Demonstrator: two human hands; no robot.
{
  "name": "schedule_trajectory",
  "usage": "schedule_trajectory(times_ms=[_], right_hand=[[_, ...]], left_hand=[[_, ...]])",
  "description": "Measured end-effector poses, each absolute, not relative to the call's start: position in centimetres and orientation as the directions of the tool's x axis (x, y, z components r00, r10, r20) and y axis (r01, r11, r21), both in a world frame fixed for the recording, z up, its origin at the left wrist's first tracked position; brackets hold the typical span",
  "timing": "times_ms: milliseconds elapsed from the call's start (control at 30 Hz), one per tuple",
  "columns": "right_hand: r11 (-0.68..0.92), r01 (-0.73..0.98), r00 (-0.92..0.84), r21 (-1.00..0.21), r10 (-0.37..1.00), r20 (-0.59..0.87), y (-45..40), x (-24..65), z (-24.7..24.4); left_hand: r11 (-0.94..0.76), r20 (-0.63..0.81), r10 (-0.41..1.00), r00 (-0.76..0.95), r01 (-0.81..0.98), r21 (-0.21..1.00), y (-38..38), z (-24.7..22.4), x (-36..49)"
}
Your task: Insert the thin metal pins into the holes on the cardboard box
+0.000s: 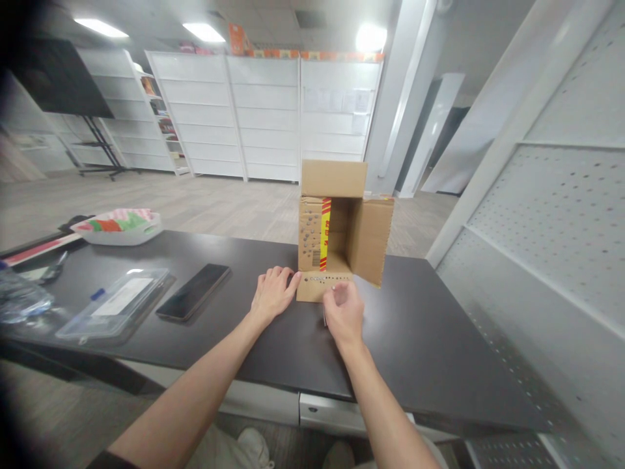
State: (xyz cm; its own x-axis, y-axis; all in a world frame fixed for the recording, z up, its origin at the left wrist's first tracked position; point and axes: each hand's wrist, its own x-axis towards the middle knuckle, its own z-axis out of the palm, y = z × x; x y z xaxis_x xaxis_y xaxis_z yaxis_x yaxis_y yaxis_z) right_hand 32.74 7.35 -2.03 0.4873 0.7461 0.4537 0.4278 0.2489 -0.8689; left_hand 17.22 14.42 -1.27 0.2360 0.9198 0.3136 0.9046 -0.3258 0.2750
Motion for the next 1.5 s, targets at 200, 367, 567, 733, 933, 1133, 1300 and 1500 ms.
schedule_trajectory(times_ms=[200, 367, 567, 733, 933, 1133, 1300, 1500], right_hand=[[0.288, 0.379, 0.526, -0.879, 0.715, 0.461, 8.5, 33.4, -2.4], [0.261, 0.334, 0.536, -0.906, 0.738, 0.410, 9.0, 33.6, -2.4], [0.255, 0.319, 0.522, -0.913, 0.757, 0.394, 9.0, 33.6, -2.5], [0.261, 0.308, 0.504, -0.915, 0.771, 0.389, 9.2, 33.6, -2.8], [0.309, 0.259, 0.455, -0.915, 0.797, 0.398, 9.3, 33.4, -2.8], [0.336, 0.199, 0.417, -0.921, 0.821, 0.389, 9.2, 33.0, -2.5], [0.315, 0.188, 0.411, -0.930, 0.835, 0.366, 9.0, 33.1, -2.2], [0.277, 0.234, 0.420, -0.932, 0.836, 0.354, 8.9, 33.3, -2.1]], left_hand=[[-0.329, 0.323, 0.916, 0.238, 0.906, 0.267, 14.5, -1.3, 17.3], [-0.335, 0.338, 0.911, 0.237, 0.903, 0.270, 14.6, -1.6, 17.2], [-0.345, 0.338, 0.908, 0.248, 0.901, 0.264, 14.6, -1.5, 17.2], [-0.350, 0.350, 0.902, 0.254, 0.904, 0.244, 14.6, -1.6, 17.2], [-0.333, 0.336, 0.910, 0.243, 0.911, 0.242, 14.9, -1.8, 17.2], [-0.333, 0.342, 0.909, 0.240, 0.909, 0.248, 14.8, -1.8, 17.2], [-0.328, 0.317, 0.917, 0.241, 0.909, 0.259, 14.6, -1.6, 17.3], [-0.336, 0.323, 0.913, 0.248, 0.906, 0.257, 14.5, -1.4, 17.2]])
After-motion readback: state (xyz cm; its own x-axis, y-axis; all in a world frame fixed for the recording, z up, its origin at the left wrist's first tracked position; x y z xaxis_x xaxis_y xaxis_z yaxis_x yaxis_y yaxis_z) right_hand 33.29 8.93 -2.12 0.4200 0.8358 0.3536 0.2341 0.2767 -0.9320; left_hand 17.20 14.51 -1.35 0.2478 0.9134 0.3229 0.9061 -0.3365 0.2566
